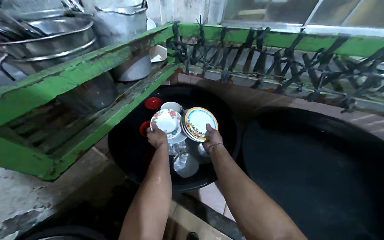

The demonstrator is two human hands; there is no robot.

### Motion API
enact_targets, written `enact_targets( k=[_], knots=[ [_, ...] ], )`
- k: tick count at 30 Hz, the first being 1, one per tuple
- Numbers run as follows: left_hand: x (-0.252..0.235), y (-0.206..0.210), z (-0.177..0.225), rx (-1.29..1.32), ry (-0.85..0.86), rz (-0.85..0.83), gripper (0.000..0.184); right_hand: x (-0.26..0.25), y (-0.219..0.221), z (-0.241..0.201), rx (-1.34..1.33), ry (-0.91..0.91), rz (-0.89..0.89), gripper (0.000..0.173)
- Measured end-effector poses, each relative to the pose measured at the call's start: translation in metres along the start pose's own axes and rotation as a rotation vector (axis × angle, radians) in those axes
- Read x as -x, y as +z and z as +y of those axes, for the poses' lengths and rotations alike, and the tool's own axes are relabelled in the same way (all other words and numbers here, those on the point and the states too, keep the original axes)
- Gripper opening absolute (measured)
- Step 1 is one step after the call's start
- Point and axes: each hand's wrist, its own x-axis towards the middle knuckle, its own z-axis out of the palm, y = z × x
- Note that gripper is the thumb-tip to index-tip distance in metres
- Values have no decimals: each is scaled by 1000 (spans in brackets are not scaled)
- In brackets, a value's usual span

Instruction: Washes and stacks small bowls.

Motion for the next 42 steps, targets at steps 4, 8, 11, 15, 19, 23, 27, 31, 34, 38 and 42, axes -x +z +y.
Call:
enact_targets(
  k=[4,8,11,15,19,23,27,31,34,38,42],
  knots=[
    [-7,-1,-6,12,-43,-12,59,7,3,-5,-96,70,-210,48],
    [-4,6,-11,60,-100,-147,69,11,7,-2,34,70,-248,46],
    [-12,18,-23,160,42,-274,55,2,5,6,157,17,-209,53],
    [-3,20,-16,155,234,-365,54,-9,4,11,165,-28,-140,49],
    [7,3,-3,250,137,-714,59,-11,0,3,106,30,-91,52],
    [7,-2,-1,201,106,-921,71,-14,-3,-6,41,82,-14,51],
    [-5,11,-11,-22,284,-720,42,-12,0,-7,17,46,-9,50],
    [9,-2,6,0,139,-782,69,-13,3,-10,56,53,-122,48],
    [10,-1,3,175,215,-732,46,-18,2,-8,-31,74,-144,50],
    [9,7,5,61,505,-606,48,-16,5,-7,-155,25,-146,48],
    [17,14,4,-1,558,-465,81,-23,-1,-6,-145,64,-183,48]
  ],
)
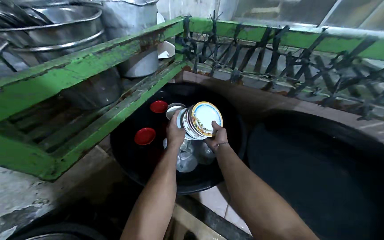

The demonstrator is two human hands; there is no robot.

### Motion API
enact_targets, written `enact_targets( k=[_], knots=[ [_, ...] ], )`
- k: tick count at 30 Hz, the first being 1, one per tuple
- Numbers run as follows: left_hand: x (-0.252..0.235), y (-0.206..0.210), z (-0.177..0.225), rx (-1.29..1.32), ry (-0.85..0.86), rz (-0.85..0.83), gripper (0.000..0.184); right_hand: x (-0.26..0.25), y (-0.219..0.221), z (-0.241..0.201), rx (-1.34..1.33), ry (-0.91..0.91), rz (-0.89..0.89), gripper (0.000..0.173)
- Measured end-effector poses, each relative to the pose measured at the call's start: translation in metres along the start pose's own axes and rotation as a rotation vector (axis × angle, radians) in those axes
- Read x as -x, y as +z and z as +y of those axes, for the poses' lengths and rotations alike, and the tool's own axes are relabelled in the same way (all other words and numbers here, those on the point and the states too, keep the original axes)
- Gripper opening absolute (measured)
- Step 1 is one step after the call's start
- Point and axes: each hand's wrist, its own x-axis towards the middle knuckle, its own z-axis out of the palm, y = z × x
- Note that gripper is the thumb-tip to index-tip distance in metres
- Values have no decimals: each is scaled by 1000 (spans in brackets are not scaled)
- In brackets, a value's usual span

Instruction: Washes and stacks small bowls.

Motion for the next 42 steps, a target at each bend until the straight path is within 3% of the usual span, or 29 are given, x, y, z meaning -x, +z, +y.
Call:
enact_targets(
  k=[3,6,10,12,15,19,22,24,28,30,35,39,42],
  knots=[
    [5,-3,16,-127,-16,183,75,3,3,4,92,78,11,49],
    [4,-17,13,-167,46,399,64,7,5,6,67,-2,172,42],
    [-5,-37,-3,52,-17,658,61,11,3,-4,-89,20,165,51],
    [-6,-42,-6,168,-36,688,58,11,5,-6,-168,59,153,47],
    [-4,-39,2,197,-137,623,55,9,0,-8,-247,77,152,45],
    [4,-18,11,126,-173,396,51,14,6,-7,-73,-6,135,53],
    [11,4,16,245,-155,274,43,11,11,-3,10,-138,80,47],
    [17,18,18,330,-191,177,51,6,10,0,101,-205,18,46],
    [20,30,16,574,-448,103,74,9,12,7,364,-180,-85,53],
    [18,20,11,678,-496,98,77,15,13,9,460,-174,-119,64],
    [7,15,-8,588,-357,174,66,12,11,15,428,-305,-220,102],
    [6,15,-20,560,-376,17,68,1,1,8,608,-348,-35,69],
    [9,26,-27,552,-462,-59,65,5,0,13,831,-279,152,48]
  ],
)
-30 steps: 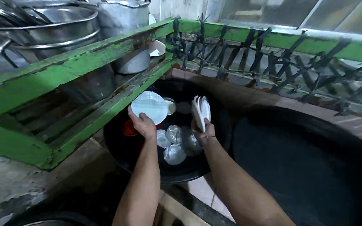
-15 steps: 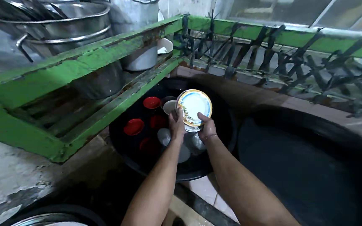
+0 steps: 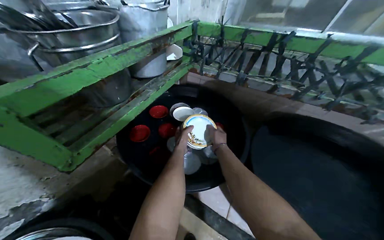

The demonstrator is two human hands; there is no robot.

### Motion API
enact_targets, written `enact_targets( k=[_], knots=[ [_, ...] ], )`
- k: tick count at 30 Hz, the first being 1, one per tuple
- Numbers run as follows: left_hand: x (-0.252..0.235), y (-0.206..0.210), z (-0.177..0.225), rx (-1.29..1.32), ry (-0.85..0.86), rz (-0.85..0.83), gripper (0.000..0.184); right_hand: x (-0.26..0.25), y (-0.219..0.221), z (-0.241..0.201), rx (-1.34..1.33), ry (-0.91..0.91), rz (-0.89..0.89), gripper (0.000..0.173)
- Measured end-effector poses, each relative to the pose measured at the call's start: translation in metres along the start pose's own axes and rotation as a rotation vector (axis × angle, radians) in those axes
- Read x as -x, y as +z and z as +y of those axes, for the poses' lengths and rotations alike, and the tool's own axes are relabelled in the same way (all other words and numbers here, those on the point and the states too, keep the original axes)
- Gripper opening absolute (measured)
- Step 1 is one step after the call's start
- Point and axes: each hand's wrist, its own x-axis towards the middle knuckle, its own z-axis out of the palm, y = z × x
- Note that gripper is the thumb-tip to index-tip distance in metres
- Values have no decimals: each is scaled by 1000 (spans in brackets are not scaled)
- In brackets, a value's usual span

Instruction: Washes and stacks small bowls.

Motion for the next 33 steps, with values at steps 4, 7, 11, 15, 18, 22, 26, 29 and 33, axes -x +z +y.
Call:
enact_targets(
  k=[4,7,11,15,18,22,26,29,33],
  knots=[
    [10,-5,2,-263,-119,159,74,1,-3,7,346,218,-107,56],
    [10,-10,5,-555,-119,243,59,1,-5,11,337,197,-331,47],
    [22,-15,8,-473,-136,96,72,4,-5,14,323,122,-512,41],
    [19,-16,13,-26,-83,77,87,13,5,-2,105,113,-259,56],
    [34,-9,34,307,-121,24,89,22,2,-27,140,-220,-216,57],
    [52,-12,47,551,-181,-243,96,53,-26,-46,387,-676,-211,69],
    [66,5,52,628,-101,-314,78,73,-64,-49,429,-1110,-225,68],
    [79,21,47,689,-26,-307,53,76,-92,-48,407,-1245,-274,72],
    [92,34,32,631,147,-501,49,79,-124,-46,414,-1173,-344,88]
  ],
)
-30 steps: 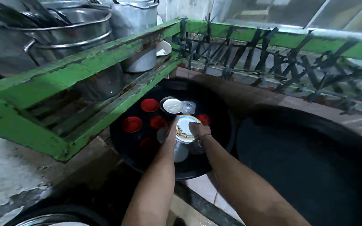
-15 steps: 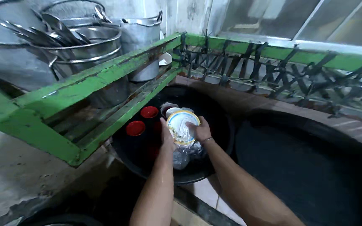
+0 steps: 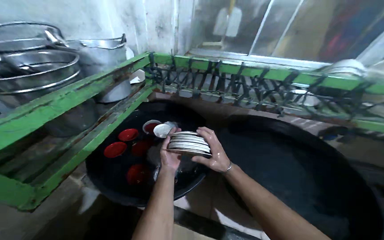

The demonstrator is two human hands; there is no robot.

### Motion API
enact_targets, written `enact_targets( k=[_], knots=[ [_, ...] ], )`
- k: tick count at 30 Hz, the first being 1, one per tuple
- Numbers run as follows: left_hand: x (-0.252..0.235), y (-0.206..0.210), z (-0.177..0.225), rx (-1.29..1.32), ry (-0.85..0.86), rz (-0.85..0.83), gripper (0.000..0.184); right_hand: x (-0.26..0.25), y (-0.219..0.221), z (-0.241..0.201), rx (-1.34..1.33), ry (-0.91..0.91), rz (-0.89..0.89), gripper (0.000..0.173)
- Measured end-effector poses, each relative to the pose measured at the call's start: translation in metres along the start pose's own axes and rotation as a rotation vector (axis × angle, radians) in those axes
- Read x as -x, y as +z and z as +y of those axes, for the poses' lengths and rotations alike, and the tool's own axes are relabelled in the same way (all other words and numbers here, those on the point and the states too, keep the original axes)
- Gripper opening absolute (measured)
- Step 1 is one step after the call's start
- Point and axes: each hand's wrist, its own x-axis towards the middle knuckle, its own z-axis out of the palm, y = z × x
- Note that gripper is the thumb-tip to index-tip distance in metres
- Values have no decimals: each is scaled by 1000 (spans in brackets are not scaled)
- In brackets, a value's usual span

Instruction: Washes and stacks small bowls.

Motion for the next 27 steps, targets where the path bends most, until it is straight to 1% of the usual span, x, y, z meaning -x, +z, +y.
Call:
enact_targets(
  k=[1,3,4,6,8,9,10,11,12,13,16,17,18,20,22,23,25,27],
  knots=[
    [4,2,-2,-36,-11,-45,49,5,-5,-1,-16,30,-9,94],
    [7,8,-6,-95,-45,-65,49,13,-15,-1,-32,119,-3,106],
    [8,11,-9,-133,-62,-69,49,18,-19,0,-40,161,10,109],
    [9,13,-15,-224,-100,-99,50,32,-25,5,-51,257,43,112],
    [8,10,-21,-279,-129,-181,56,43,-30,5,-53,359,70,113],
    [6,10,-23,-283,-128,-241,63,44,-34,1,-46,380,79,113],
    [4,11,-24,-258,-125,-264,68,43,-37,-2,-48,380,96,111],
    [4,14,-26,-237,-124,-251,70,42,-39,-4,-59,382,114,109],
    [7,19,-29,-237,-121,-204,66,44,-39,-3,-82,401,121,106],
    [12,27,-31,-256,-112,-110,63,49,-38,-2,-111,439,117,104],
    [14,59,-39,-227,-15,264,71,50,-35,-11,-198,498,112,97],
    [10,66,-42,-197,15,364,73,49,-34,-13,-216,512,109,94],
    [8,69,-47,-176,29,423,74,51,-33,-14,-235,534,102,94],
    [7,67,-55,-153,14,425,72,56,-33,-13,-262,549,74,99],
    [8,68,-59,-137,13,414,66,51,-38,-19,-217,469,56,104],
    [11,69,-61,-113,15,425,59,48,-43,-23,-174,427,53,101],
    [15,74,-69,-51,15,490,48,45,-54,-27,-57,378,31,89],
    [21,76,-77,9,24,484,43,49,-67,-27,85,360,-36,81]
  ],
)
